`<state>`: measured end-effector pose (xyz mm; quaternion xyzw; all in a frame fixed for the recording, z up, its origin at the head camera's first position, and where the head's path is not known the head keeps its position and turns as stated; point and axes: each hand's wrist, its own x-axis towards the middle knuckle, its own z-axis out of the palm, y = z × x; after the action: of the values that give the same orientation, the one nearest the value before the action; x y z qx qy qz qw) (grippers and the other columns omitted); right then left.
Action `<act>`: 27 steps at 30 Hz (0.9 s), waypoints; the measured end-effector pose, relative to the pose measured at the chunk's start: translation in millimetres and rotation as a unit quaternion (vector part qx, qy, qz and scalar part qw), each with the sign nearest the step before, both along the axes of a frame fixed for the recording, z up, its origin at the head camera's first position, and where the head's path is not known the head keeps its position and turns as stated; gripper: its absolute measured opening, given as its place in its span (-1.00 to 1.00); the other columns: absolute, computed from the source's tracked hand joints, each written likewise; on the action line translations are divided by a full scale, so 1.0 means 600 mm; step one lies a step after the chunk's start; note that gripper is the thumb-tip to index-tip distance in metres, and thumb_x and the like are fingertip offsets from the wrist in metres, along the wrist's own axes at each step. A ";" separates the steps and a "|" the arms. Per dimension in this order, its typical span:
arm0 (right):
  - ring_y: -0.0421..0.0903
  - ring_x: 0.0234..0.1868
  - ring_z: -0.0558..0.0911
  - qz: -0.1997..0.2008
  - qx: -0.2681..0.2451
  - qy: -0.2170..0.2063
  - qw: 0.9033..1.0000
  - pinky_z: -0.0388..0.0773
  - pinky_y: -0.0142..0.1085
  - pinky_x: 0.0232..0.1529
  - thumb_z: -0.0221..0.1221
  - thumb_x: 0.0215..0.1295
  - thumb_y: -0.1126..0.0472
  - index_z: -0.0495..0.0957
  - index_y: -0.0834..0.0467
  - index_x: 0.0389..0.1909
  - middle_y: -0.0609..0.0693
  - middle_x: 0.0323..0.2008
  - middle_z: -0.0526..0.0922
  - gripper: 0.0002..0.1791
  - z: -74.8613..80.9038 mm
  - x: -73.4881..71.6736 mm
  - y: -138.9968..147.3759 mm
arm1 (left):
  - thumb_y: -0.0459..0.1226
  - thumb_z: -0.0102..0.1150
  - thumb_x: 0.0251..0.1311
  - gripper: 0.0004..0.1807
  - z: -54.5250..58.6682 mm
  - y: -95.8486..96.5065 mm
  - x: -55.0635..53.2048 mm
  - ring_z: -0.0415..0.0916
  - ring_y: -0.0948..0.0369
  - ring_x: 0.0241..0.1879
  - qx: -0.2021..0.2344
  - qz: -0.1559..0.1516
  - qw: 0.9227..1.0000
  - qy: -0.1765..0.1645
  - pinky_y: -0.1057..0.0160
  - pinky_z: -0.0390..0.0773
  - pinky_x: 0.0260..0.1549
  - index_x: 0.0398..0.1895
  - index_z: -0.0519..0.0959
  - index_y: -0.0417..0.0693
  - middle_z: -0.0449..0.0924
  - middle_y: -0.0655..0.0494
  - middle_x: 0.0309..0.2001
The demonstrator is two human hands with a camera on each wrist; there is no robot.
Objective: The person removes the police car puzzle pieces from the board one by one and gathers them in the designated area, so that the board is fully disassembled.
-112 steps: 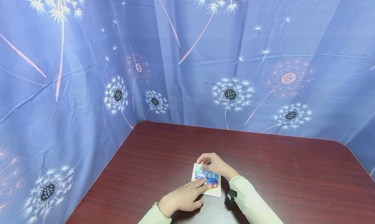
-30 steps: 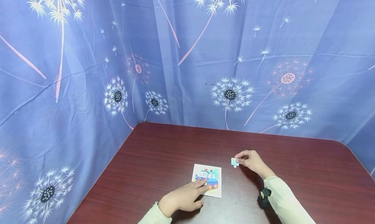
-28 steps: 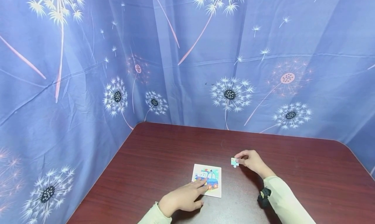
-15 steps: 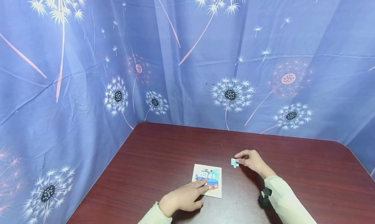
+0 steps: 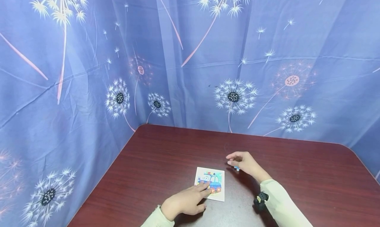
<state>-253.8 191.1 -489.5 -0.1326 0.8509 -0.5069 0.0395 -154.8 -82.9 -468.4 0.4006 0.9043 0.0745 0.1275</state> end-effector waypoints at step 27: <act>-0.15 -0.35 0.58 0.153 0.031 0.033 0.987 0.54 -0.41 -0.34 0.26 0.18 0.42 0.69 0.25 -0.17 0.05 -0.33 0.61 -0.80 -0.011 0.007 -0.117 | -0.15 0.09 0.27 -0.38 0.005 0.000 0.001 0.15 0.08 0.40 0.001 0.000 1.000 -0.010 0.13 0.27 0.30 0.40 0.31 -0.07 0.17 -0.06 0.43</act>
<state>-249.7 121.1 -496.4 -0.2762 0.8368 -0.4635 0.0928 -154.2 -83.1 -465.2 0.4002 0.9028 0.0793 0.1361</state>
